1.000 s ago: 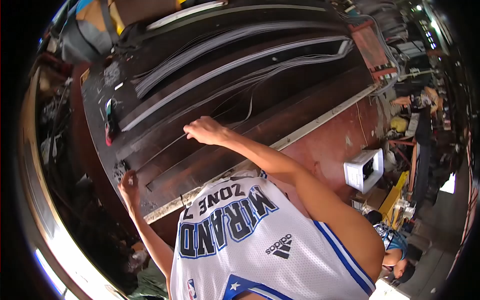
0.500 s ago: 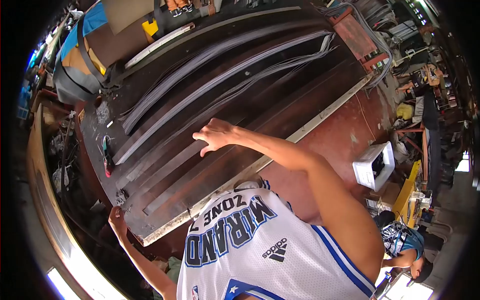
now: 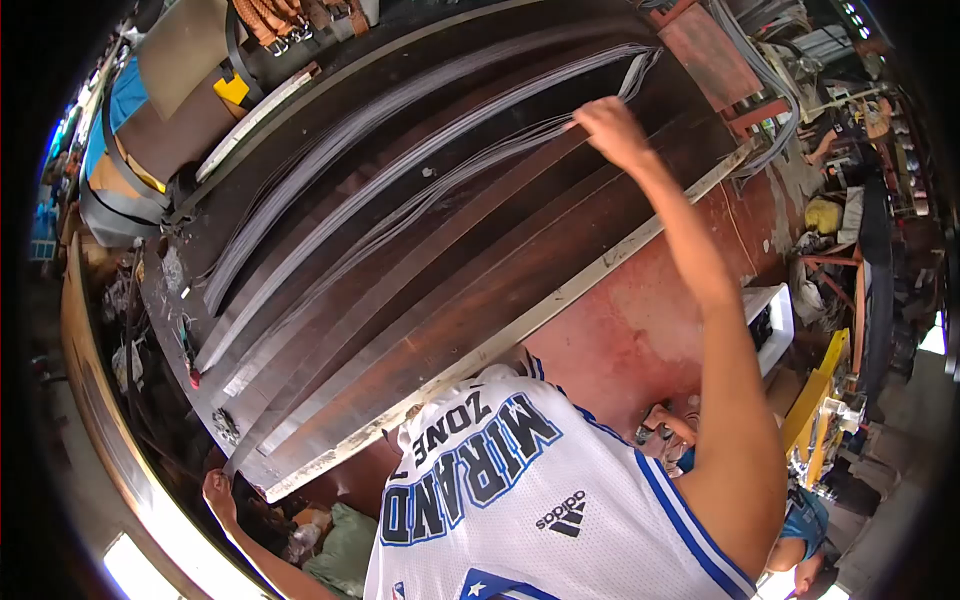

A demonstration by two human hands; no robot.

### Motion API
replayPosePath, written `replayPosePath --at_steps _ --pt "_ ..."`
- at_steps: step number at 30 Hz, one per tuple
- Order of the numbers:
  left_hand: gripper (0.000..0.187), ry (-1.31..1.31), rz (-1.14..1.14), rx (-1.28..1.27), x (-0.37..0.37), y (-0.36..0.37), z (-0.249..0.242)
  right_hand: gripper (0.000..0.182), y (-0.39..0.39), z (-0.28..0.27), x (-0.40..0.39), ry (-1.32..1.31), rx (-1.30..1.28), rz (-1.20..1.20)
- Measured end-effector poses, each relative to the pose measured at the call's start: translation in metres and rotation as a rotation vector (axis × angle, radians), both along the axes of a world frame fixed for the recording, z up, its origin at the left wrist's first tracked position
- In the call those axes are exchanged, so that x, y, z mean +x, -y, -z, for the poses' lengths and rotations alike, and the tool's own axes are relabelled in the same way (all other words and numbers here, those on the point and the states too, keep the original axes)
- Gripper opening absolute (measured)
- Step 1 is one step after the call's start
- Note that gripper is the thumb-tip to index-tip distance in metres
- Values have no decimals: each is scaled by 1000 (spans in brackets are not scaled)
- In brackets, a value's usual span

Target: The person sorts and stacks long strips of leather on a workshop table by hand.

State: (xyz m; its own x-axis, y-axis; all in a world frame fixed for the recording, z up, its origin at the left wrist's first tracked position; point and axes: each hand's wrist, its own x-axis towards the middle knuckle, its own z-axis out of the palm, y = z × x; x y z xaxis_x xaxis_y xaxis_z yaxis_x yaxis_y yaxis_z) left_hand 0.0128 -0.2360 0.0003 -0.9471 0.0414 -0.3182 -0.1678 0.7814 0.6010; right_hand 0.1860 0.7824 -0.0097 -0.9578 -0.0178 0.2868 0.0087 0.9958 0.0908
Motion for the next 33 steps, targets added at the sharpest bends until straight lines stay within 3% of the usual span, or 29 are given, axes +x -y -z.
replayPosePath --at_steps 1,2,3,4,5,6,7,8,11,12,13,19,20,21,29,33 --pt "11 -8 26 -40 5 8 0 13 -20 -13 9 -8 -21 -41" --pt "9 44 14 63 6 11 1 12 -35 -31 20 76 51 60" --pt "6 176 -89 309 2 37 11 12 -65 -23 32 -52 126 54" --pt "4 39 -180 239 11 36 22 16 -79 -40 41 124 173 136" --pt "4 63 45 47 13 29 15 27 -93 -49 51 164 234 152" --pt "3 73 91 -64 9 23 13 33 -93 -56 52 157 281 134" --pt "2 48 -18 -2 18 25 23 39 -113 -61 66 152 317 114" --pt "15 202 -19 12 22 24 19 40 -126 -68 77 194 325 98" --pt "12 231 165 -227 32 -30 7 41 -161 -78 100 295 384 108" --pt "10 185 154 -220 39 -51 3 40 -173 -78 107 347 378 123" --pt "7 126 148 -193 20 -29 26 38 -134 -69 91 366 403 179" --pt "12 136 152 -278 59 -109 24 40 -219 -69 132 387 437 161" --pt "13 149 160 -284 19 -31 61 41 -138 -52 100 432 451 199" --pt "13 157 155 -285 18 -22 69 43 -135 -52 97 466 453 228" --pt "11 223 109 -215 26 -17 99 44 -152 -82 109 513 514 336" --pt "12 250 111 -233 31 -22 91 41 -176 -89 115 545 562 412"
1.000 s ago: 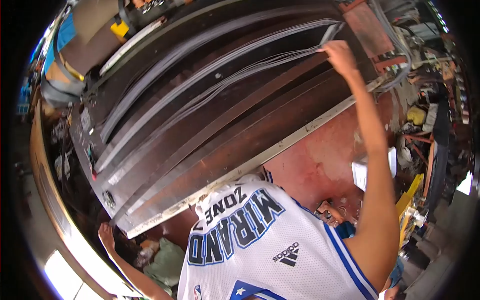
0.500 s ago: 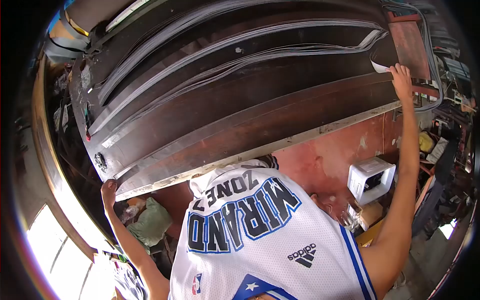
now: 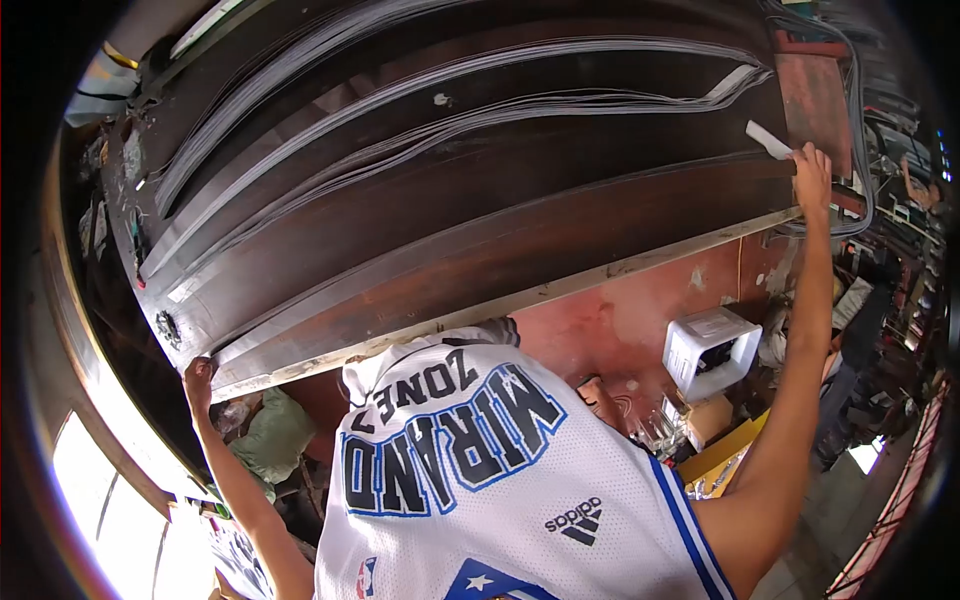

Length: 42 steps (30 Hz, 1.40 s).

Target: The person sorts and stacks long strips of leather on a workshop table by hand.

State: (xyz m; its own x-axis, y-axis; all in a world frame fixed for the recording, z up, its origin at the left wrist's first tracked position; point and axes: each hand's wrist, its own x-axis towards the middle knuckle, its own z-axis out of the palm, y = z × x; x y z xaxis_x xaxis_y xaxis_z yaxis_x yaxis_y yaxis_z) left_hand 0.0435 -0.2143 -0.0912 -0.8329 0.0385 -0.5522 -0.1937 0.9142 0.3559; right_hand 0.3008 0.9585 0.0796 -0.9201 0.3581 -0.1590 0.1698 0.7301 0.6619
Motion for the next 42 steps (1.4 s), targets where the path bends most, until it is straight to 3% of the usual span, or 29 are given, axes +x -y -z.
replayPosePath --at_steps 11,14,17,26,30,32,33,36,38,39,40,42 --pt "9 -55 -21 -3 7 32 -6 32 -15 7 8 182 151 139" --pt "8 -90 51 -135 7 30 -19 24 -13 19 10 235 194 143" --pt "10 -82 35 -132 10 42 -28 35 -23 30 13 289 214 232" --pt "14 -26 93 -256 3 48 -29 19 -55 22 30 272 352 312" --pt "11 -91 44 -199 9 51 -19 26 -34 23 22 348 317 380" --pt "12 -88 39 -209 9 46 -24 43 -28 34 21 223 235 343" --pt "13 -84 43 -219 9 49 -23 62 -22 37 13 303 211 429" --pt "16 -159 -36 -111 15 79 2 72 -36 66 29 126 233 241" --pt "21 -42 -191 -115 21 17 -29 78 11 48 -9 263 118 255" --pt "26 80 -205 -189 17 11 -31 72 45 37 -30 268 56 271" --pt "29 -88 -122 -152 29 22 -13 75 50 43 -40 245 -101 274" --pt "30 23 -89 -370 27 -7 -21 70 80 60 -49 -26 -571 180"
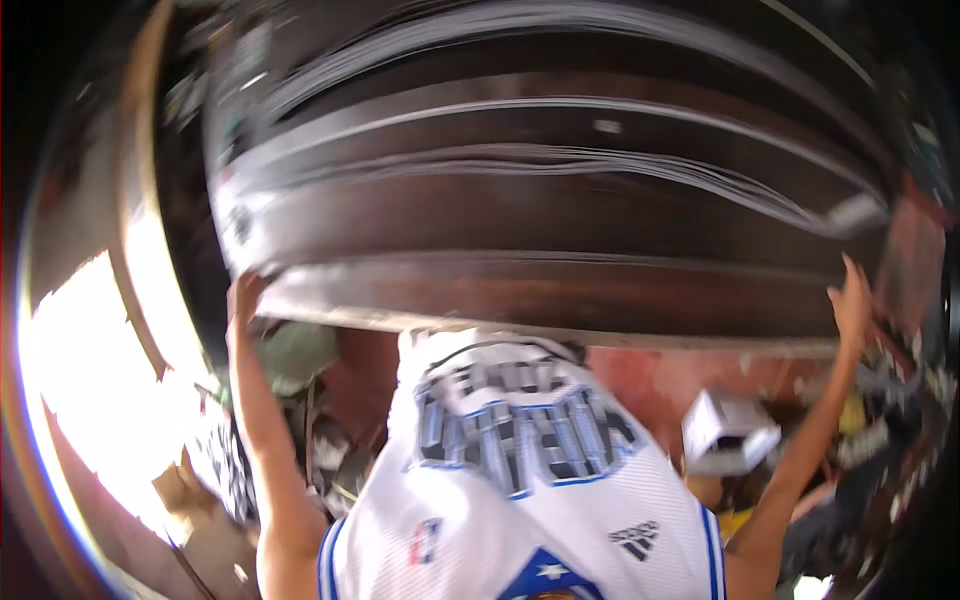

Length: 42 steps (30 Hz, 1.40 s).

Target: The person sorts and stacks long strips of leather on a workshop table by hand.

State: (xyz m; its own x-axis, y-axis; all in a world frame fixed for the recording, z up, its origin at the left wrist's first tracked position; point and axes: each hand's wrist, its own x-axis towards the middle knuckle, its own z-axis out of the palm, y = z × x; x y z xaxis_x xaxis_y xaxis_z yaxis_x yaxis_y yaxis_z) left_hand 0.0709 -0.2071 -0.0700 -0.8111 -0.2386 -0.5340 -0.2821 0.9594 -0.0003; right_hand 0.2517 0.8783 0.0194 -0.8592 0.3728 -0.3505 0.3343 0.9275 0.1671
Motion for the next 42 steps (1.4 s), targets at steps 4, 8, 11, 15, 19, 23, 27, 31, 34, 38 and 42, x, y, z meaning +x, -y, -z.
replayPosePath --at_steps 4,8,11,15,19,23,27,31,34,38,42 --pt "25 -111 233 97 10 15 23 39 193 44 -47 -287 -478 -28" --pt "18 -78 192 212 17 34 39 33 381 86 -62 -351 -739 -399" --pt "16 -159 147 332 14 11 37 37 460 118 -66 -434 -804 -630" --pt "15 -217 177 412 4 -21 30 41 540 131 -90 -517 -874 -759" --pt "18 -252 286 514 -16 -60 23 43 579 133 -114 -467 -844 -858" --pt "25 -270 354 610 -45 -122 25 40 563 141 -128 -410 -727 -891" --pt "25 -268 350 648 -57 -156 32 35 537 128 -133 -405 -628 -858" --pt "31 -233 328 653 -58 -159 43 31 527 120 -130 -381 -584 -814" --pt "32 -231 417 639 -59 -154 48 30 530 118 -128 -359 -556 -775" --pt "29 -242 434 632 -59 -168 43 31 519 118 -131 -357 -537 -744" --pt "29 -239 377 669 -60 -170 44 31 515 117 -130 -368 -546 -730"
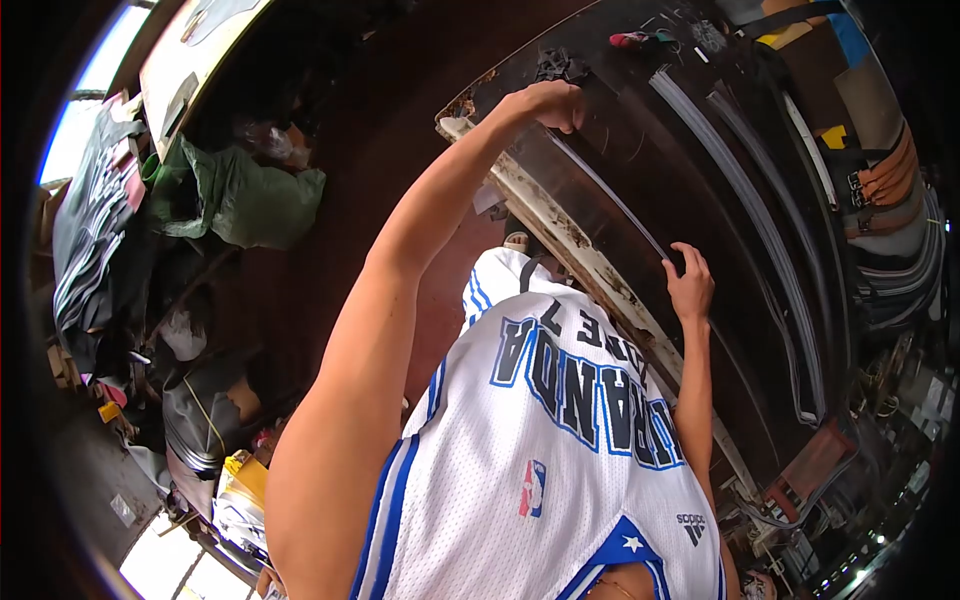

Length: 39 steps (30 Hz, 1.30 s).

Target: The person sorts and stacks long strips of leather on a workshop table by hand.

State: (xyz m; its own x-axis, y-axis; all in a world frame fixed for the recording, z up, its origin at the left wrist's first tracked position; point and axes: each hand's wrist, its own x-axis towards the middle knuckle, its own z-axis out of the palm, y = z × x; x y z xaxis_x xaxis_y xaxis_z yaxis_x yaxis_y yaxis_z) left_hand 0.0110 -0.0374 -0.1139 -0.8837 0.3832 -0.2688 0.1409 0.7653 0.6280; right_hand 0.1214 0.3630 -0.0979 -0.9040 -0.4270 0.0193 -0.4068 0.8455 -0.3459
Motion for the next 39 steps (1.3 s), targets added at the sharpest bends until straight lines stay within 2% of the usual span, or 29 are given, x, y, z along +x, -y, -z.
replayPosePath --at_steps 14,16,18,20,21,24,28,29,34,35,36,38,39 --pt "29 5 7 -26 2 0 14 31 -2 -1 3 10 -40 37" --pt "28 -56 -23 -44 8 0 7 31 -1 -2 5 18 -64 33" --pt "33 -18 -17 -79 15 -1 3 31 1 -2 6 12 -66 34" --pt "43 -260 51 -93 27 -3 -2 31 2 -1 6 4 -67 42" --pt "56 -316 117 -148 36 -5 -2 31 2 1 7 -1 -77 34" --pt "63 -356 221 -272 54 4 -6 31 17 -2 12 -24 -110 20" --pt "63 -408 259 -369 69 39 0 32 54 -6 21 -24 -124 25" --pt "61 -399 249 -383 55 -12 3 30 1 -8 9 5 -128 39" --pt "59 -382 237 -411 76 25 -16 21 46 -32 20 -33 -211 47" --pt "60 -427 218 -343 83 30 -24 17 52 -35 16 -104 -267 66" --pt "60 -435 227 -343 73 -16 -32 14 8 -33 -3 -180 -326 87" --pt "58 -436 79 -19 77 -7 -50 14 22 -35 -19 -246 -347 142" --pt "45 -521 43 32 76 -3 -60 15 35 -32 -27 -281 -328 157"
